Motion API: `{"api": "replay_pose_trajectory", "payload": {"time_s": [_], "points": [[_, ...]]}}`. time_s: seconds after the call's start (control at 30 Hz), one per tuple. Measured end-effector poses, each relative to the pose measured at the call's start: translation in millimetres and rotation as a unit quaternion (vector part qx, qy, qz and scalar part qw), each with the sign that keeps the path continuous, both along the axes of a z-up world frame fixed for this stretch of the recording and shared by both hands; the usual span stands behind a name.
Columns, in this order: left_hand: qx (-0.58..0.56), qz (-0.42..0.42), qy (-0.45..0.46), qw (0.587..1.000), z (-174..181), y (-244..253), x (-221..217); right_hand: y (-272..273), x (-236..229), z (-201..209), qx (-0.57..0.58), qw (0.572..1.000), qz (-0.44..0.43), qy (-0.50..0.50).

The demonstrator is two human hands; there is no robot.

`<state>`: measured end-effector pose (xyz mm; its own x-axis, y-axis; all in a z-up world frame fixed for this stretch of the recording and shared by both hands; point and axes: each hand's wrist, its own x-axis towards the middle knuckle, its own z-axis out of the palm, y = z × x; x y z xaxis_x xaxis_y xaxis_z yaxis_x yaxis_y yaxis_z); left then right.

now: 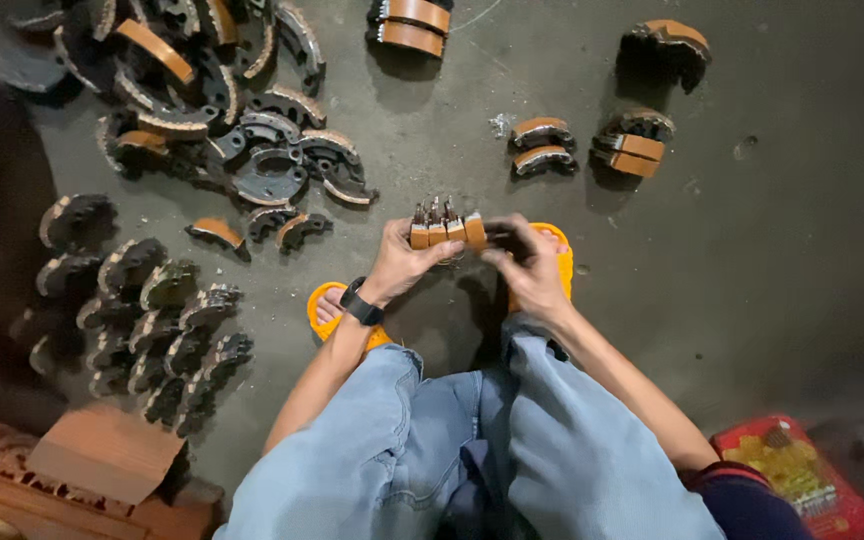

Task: The person sits on the floor and assembles curved metal brake shoe segments into stacks. They pick up individual segments, align them, and secure each stack with a rubber band before placing it aside.

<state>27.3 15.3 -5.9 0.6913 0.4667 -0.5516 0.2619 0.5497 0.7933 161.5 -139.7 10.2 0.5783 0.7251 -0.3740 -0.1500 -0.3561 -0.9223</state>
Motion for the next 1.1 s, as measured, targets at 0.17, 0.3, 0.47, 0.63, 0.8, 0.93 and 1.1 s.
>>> {"api": "replay_pose_trajectory", "payload": {"time_s": [0.17, 0.3, 0.47, 0.63, 0.8, 0.93, 1.1], "points": [[0.009, 0.020, -0.018, 1.000, -19, -2, -19, 16, -11, 3, -0.008, 1.000, 0.012, -0.020], [-0.021, 0.038, -0.048, 0.998, -3, -1, -3, 22, -6, 7, -0.002, 0.999, 0.009, -0.050], [0.032, 0.053, 0.028, 0.998, 15, -1, 12, 19, 0, 5, 0.035, 0.982, 0.083, -0.165], [0.049, 0.059, 0.035, 0.996, 4, -3, 3, 33, 42, 11, -0.008, 0.957, 0.108, -0.270], [0.019, 0.043, 0.053, 0.997, -3, -2, -4, 25, 58, 10, -0.231, 0.877, 0.161, -0.389], [0.016, 0.043, 0.069, 0.997, -3, 1, -5, 6, 56, -5, -0.311, 0.849, 0.142, -0.403], [0.032, 0.030, 0.090, 0.995, -9, -4, -9, -3, 53, -14, -0.255, 0.886, 0.063, -0.383]]}}
